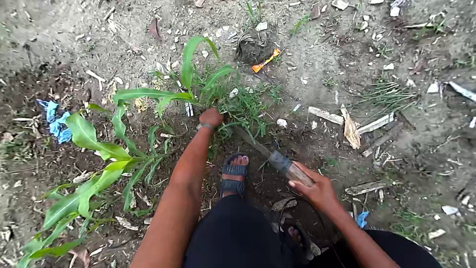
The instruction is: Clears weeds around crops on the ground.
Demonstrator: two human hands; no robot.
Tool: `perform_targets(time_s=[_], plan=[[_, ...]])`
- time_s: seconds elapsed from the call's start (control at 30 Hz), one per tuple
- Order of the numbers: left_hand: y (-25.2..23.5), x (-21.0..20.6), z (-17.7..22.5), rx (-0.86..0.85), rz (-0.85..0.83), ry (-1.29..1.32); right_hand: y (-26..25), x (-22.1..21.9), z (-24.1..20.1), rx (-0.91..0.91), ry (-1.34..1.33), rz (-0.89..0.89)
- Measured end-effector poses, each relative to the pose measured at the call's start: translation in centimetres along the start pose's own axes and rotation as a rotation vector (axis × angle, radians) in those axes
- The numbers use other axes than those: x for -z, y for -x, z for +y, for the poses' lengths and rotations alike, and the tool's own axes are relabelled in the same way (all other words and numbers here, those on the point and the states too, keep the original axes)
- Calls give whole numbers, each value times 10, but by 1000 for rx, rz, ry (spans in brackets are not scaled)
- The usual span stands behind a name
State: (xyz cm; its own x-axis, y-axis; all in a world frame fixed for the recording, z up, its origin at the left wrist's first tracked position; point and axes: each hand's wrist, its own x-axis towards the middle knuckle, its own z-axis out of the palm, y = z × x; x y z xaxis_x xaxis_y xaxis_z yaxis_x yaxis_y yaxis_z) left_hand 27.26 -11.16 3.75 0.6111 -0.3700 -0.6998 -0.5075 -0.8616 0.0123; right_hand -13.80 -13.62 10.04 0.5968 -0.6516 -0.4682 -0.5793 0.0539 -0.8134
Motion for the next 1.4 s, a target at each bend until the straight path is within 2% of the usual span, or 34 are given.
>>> perform_targets(time_s=[0.13,0.23,0.3,0.33,0.4,0.47,0.5,0.57,0.63,0.7,0.77,0.93,0.97,1.03,1.1,1.17,1.23,1.3,1.4], plan=[[-7,-17,-6,-2,100,50,88,73,3,-289,-358,128],[11,-29,-10,-55,109,53,152,124,15,-309,-539,129],[45,-51,-5,-199,98,27,166,135,18,-301,-614,114],[61,-61,2,-280,64,0,159,129,17,-328,-601,126],[86,-76,21,-501,-8,-58,110,94,14,-422,-524,179],[95,-84,44,-749,62,-32,54,62,26,-430,-513,195],[93,-80,60,-802,105,-37,34,55,31,-398,-529,198],[88,-70,86,-741,115,-159,29,45,33,-345,-507,186],[84,-64,107,-616,54,-284,37,44,30,-248,-381,193],[80,-64,108,-571,58,-290,48,43,25,-153,-198,216],[75,-68,92,-537,9,-269,68,49,22,-135,-190,240],[71,-72,4,-409,104,-159,140,98,21,-333,-597,195],[71,-72,-8,-441,144,-155,140,98,20,-356,-630,186],[74,-72,-17,-623,233,-112,106,75,11,-393,-592,193],[75,-70,0,-779,255,-69,47,41,10,-420,-566,155],[68,-68,35,-806,268,-136,10,26,24,-430,-592,145],[60,-62,67,-687,213,-249,10,22,33,-428,-596,137],[58,-55,90,-491,107,-311,11,25,38,-412,-590,133],[58,-42,95,-320,-4,-343,11,25,48,-430,-633,77]])
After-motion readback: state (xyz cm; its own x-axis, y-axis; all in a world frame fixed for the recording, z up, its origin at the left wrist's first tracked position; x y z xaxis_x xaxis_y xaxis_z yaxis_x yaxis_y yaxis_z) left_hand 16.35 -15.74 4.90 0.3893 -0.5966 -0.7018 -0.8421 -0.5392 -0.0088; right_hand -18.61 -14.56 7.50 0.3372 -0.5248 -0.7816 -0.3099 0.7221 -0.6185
